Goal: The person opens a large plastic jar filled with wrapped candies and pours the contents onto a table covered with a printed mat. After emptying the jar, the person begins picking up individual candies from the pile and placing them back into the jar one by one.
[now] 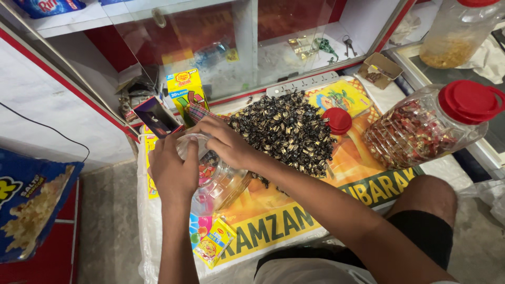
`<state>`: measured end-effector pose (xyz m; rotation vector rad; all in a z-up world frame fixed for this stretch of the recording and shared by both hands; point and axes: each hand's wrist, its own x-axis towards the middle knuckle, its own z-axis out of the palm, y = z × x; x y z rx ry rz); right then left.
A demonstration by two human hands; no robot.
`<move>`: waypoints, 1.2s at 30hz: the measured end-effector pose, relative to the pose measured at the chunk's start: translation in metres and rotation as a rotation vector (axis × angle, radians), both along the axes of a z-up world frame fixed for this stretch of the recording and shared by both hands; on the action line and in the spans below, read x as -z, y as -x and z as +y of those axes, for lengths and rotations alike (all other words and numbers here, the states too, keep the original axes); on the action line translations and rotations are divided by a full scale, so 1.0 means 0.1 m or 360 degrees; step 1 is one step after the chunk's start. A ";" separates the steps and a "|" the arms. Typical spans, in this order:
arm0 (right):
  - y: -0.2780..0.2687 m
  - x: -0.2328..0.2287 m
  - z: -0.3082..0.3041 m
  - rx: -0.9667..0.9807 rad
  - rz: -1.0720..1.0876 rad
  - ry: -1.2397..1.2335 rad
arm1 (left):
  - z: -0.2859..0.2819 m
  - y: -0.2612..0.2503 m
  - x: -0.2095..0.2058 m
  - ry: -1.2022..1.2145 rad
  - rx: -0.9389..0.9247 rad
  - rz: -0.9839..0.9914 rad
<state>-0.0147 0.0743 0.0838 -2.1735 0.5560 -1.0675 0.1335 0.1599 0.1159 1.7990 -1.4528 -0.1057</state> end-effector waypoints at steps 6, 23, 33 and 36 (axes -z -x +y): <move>-0.02 0.04 -0.03 -0.0038 -0.0047 -0.0075 | -0.01 0.03 0.01 0.0041 -0.0010 0.0052; 0.09 0.01 0.06 -0.0042 -0.0055 -0.0011 | 0.03 0.09 0.03 0.0131 -0.0017 -0.0029; 0.06 0.00 0.05 -0.0025 0.0000 -0.0036 | -0.03 0.03 0.07 0.0135 -0.0028 -0.0039; 0.08 -0.01 0.06 -0.0054 -0.0011 -0.0080 | -0.02 0.05 0.07 0.0134 -0.0023 -0.0029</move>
